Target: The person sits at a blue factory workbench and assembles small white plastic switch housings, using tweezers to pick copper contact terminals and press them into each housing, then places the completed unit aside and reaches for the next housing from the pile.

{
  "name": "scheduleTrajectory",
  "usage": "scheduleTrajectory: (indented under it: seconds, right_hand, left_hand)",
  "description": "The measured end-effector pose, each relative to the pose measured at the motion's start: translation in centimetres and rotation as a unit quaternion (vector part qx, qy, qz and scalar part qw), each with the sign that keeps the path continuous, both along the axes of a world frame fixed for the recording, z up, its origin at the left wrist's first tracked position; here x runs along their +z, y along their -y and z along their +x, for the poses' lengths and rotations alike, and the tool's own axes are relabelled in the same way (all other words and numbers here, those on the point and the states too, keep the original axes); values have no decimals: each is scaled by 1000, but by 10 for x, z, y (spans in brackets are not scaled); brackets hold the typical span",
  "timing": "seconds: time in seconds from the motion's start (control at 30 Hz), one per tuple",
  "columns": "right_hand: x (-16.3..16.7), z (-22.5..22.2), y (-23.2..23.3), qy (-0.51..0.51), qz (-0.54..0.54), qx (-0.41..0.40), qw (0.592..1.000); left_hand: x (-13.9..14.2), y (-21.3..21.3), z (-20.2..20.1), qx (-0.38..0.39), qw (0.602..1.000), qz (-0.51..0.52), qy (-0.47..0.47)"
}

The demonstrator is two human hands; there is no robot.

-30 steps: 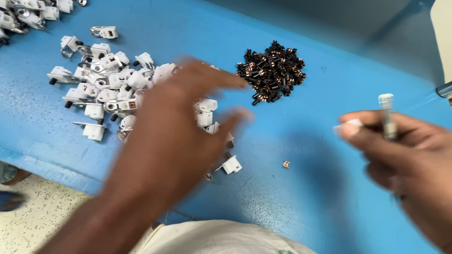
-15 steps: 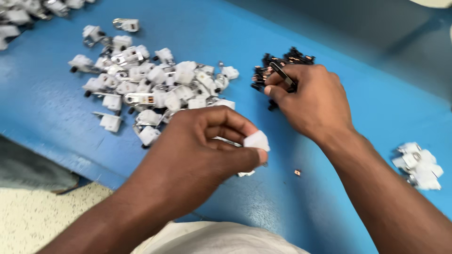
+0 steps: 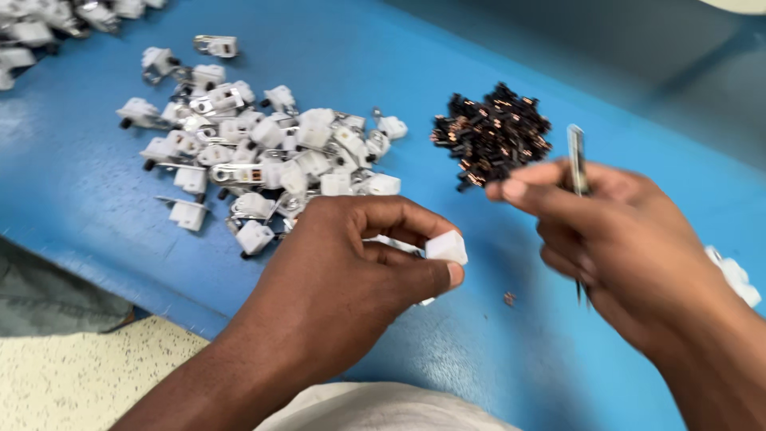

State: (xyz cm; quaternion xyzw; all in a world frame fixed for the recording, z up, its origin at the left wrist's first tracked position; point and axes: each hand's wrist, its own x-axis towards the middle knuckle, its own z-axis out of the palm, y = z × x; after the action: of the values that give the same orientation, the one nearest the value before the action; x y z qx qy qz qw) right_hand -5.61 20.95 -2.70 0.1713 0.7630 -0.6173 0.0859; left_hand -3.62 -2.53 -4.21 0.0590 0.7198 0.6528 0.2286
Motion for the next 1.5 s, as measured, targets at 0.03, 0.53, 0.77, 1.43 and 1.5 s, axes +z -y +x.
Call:
scheduleTrajectory:
  seconds: [0.03,0.53,0.77,1.43,1.5]
  right_hand:
    - [2,16,-8,23,4,-26,999]
    - [53,81,39,130,275,-148,941]
    - [24,90,8,38,200,-71,977]
    - [34,81,16,-363,90,26,927]
    - [39,83,19,-365,137,46,920]
  left_hand:
    - [2,-2,-1,-10,1000,1,-17]
    - [43,-33,20,-96,989,-90,-66]
    - [31,-35,24,-59,995,-75,-29]
    - [27,-31,22,-53,996,30,-59]
    - [31,-32,22,-52,998,3,-46]
